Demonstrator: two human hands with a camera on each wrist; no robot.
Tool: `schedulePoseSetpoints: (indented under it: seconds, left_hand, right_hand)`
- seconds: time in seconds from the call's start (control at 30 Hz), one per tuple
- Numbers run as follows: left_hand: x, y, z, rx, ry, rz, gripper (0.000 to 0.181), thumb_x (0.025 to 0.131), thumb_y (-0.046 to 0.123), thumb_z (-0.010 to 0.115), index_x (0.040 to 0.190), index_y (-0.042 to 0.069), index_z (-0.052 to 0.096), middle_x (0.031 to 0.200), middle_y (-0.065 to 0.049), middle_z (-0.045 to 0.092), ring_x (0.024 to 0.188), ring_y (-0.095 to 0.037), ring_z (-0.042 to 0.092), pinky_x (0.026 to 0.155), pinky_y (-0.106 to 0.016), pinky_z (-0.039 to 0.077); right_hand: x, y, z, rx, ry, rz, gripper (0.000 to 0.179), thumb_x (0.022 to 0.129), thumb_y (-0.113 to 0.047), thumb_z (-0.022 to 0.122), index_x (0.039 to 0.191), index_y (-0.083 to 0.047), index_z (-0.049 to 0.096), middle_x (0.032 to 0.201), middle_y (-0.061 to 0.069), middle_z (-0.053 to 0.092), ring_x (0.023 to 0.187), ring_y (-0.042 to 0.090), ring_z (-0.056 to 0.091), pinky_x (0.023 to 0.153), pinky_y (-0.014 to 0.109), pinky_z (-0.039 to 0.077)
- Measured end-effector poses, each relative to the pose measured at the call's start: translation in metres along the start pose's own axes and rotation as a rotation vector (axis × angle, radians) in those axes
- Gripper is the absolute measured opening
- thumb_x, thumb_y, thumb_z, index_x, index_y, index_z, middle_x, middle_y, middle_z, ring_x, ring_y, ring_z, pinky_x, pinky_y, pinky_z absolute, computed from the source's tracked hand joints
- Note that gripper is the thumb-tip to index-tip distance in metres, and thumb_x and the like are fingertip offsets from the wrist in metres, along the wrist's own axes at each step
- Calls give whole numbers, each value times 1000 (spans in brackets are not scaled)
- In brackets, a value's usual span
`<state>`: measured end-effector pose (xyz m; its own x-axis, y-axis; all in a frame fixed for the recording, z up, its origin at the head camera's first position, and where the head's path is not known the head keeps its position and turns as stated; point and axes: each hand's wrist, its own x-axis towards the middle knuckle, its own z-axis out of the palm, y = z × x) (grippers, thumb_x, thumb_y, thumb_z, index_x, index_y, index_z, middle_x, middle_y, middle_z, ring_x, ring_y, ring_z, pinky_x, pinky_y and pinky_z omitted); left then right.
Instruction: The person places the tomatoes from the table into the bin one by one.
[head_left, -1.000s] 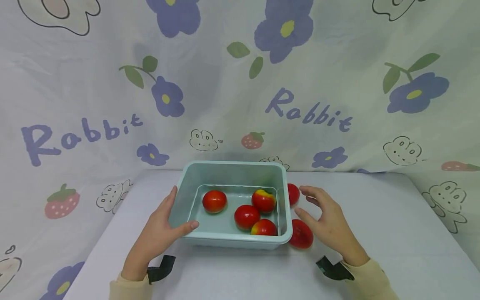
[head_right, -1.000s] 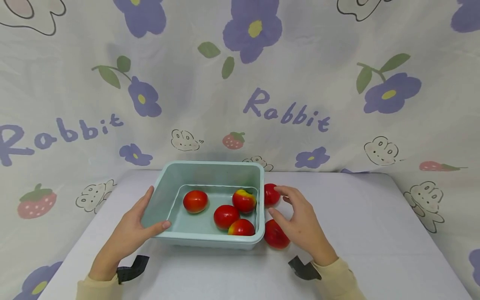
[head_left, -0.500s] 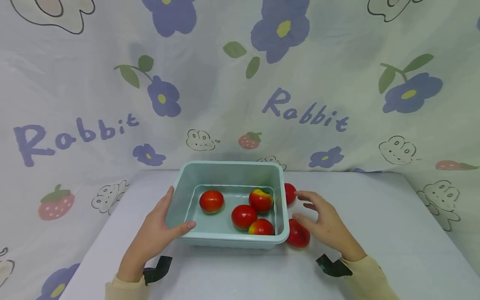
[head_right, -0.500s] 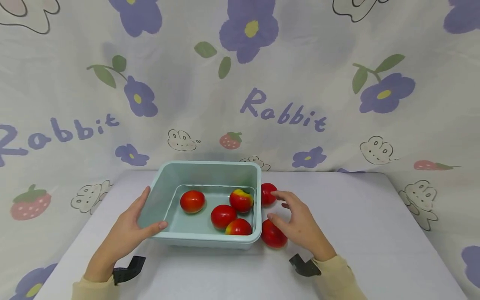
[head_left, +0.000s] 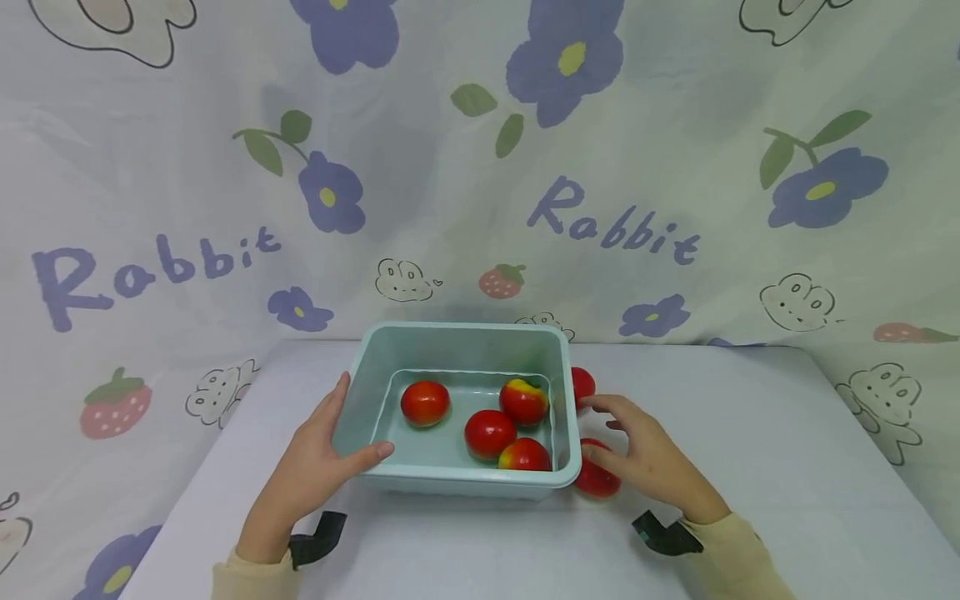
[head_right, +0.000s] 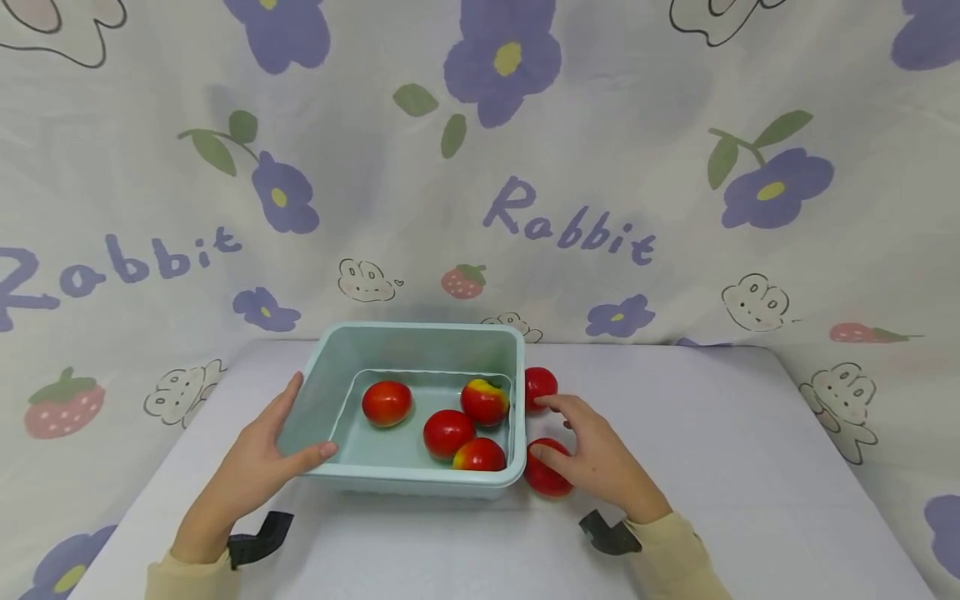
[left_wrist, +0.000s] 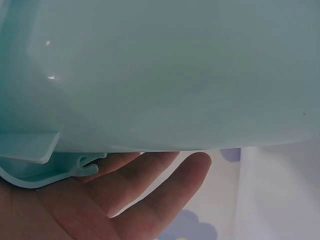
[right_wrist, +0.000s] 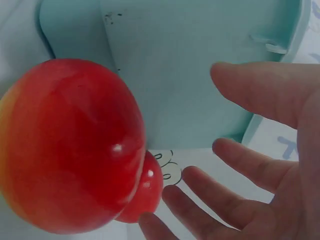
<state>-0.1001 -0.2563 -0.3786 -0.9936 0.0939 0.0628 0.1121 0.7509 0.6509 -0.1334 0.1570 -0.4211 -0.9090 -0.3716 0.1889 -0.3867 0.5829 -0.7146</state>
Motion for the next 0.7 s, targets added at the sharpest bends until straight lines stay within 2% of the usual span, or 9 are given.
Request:
schedulePoseSetpoints:
  seconds: [0.17,0.4,0.57,0.7]
  left_hand:
    - [0,1,0,12,-2,-8,105,76,54,68,150,19,2,154,-10,13,137,-36,19,100,-64,25]
    - [0,1,0,20,3,-10,106,76,55,68,150,16,3,153,-10,14,137,-36,20,99,-65,27]
    - [0,1,0,14,2,-4,106,76,54,68,150,15,4,154,-10,14,137,-36,19,100,-64,26]
    - [0,1,0,11,-1,-4,105,76,54,68,150,17,3,154,-8,13,138,-35,17,102,-63,24]
  right_hand:
    - [0,2,3,-18,-38,21,64,75,-34,77,131,-25,47,128,-9,48,117,18,48,88,44,50]
    - [1,3,7,-25,-89,63,68,71,-34,80,130,-24,47,128,-5,49,114,23,50,87,43,50]
    - [1,4,10,-37,-116,77,67,70,-33,80,130,-23,49,127,-8,50,112,19,52,86,37,51]
    - [1,6,13,-26,-140,84,67,70,-35,80,129,-23,50,123,-10,52,105,15,54,78,31,54]
